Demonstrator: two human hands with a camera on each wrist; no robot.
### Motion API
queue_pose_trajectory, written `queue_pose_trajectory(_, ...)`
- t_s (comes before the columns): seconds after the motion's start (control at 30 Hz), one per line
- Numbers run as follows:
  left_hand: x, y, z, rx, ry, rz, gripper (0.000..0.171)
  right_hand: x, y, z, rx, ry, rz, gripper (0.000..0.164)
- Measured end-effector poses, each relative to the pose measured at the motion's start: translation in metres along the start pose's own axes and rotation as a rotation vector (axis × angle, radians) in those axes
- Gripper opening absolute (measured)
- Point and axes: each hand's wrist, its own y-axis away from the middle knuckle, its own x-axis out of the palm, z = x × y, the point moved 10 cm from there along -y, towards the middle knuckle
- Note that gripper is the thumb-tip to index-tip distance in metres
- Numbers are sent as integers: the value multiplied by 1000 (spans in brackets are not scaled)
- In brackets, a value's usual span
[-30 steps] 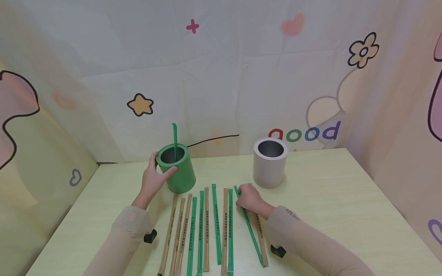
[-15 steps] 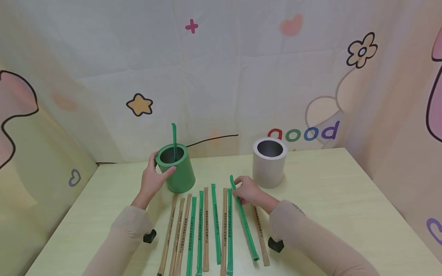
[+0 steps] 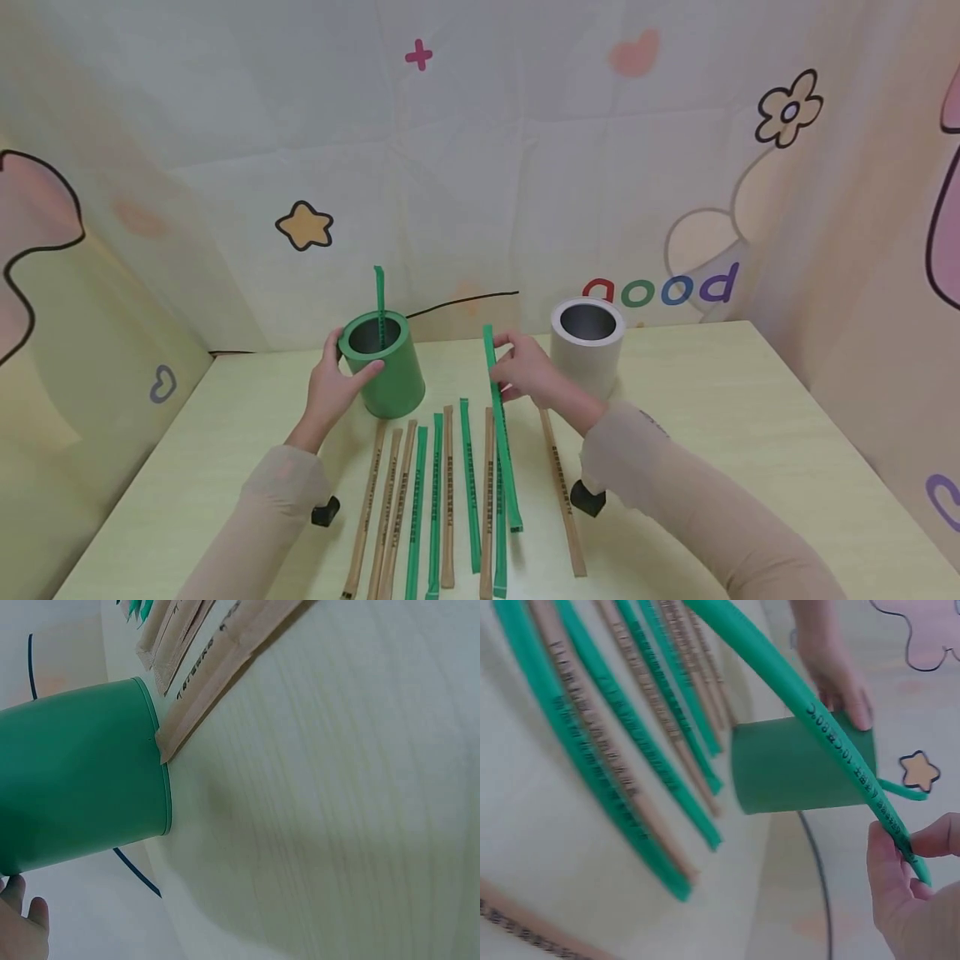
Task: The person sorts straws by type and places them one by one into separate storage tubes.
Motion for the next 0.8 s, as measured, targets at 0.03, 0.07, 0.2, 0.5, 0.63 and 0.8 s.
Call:
queue_pose_trajectory(0.03, 0, 0, 0, 0, 2, 0, 89, -1, 0, 8, -11, -8, -7, 47)
queue_pose_trajectory(0.07, 0, 0, 0, 0, 3, 0, 89, -3, 1, 16, -25, -21, -11, 48)
queue_pose_trajectory(0.2, 1, -1, 0, -1, 4, 0, 89, -12, 0, 46, -80, -70, -56, 49)
queue_pose_trajectory(0.5, 0, -1, 1, -5, -6, 0, 88, -26, -5, 85, -180, -229, -153, 41)
queue_pose_trajectory(0.63, 0, -1, 1, -7, -6, -1, 88, -30, -6, 99, -250, -320, -203, 36)
queue_pose_trajectory(0.8, 0, -1, 1, -4, -1, 0, 89, -33, -7, 114, -339, -432, -264, 35)
